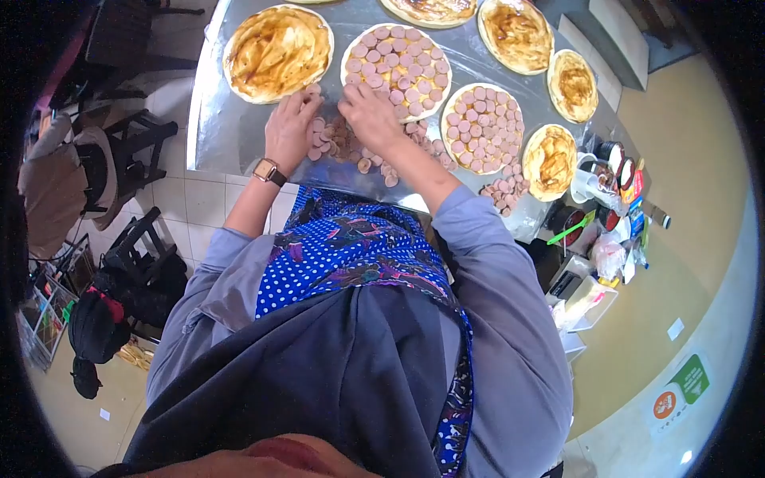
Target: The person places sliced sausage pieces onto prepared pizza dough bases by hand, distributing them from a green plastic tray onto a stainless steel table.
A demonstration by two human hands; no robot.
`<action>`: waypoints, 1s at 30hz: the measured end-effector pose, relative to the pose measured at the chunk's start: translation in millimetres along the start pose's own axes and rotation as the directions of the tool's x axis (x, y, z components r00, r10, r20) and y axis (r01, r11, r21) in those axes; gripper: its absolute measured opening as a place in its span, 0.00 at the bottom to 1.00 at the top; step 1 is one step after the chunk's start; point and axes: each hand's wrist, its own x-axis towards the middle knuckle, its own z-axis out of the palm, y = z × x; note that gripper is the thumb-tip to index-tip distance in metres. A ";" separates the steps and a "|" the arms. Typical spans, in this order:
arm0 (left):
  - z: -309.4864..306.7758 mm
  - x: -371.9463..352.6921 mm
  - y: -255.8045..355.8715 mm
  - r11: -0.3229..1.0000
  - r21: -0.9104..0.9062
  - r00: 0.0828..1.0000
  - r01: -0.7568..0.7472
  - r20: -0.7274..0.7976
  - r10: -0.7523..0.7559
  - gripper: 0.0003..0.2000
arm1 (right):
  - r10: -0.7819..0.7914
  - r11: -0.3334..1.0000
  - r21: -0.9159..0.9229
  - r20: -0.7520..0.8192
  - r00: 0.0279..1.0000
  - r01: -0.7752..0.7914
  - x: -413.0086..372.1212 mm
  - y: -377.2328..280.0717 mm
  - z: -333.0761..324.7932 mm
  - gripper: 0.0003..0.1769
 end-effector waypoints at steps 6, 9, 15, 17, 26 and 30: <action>2.8 22.8 -12.9 0.979 0.169 0.990 -0.110 0.108 0.093 0.14 | 0.023 1.000 0.000 0.096 0.995 -0.023 2.2 -1.1 2.0 0.07; 5.6 23.9 -13.4 0.970 0.189 0.986 -0.155 0.097 0.138 0.10 | -0.114 0.993 -0.032 0.031 0.993 0.115 -0.7 -2.2 4.3 0.05; -1.6 21.1 -15.4 0.991 0.044 0.991 -0.125 0.063 0.122 0.09 | 0.003 0.978 0.210 -0.063 0.998 0.011 10.5 -4.3 -2.5 0.07; -7.1 17.9 -10.8 0.998 -0.036 0.997 -0.056 0.049 0.058 0.07 | 0.284 0.829 0.503 -0.005 0.959 -0.243 11.7 1.4 -12.9 0.06; -10.0 7.3 3.1 0.910 -0.361 0.979 0.202 0.111 -0.173 0.04 | 0.590 0.531 0.586 0.264 0.763 -0.613 9.3 104.4 -24.3 0.06; -3.8 6.3 6.4 0.849 -0.481 0.976 0.219 0.115 -0.187 0.06 | 0.589 0.730 0.350 0.112 0.800 -0.587 9.6 106.1 -16.3 0.07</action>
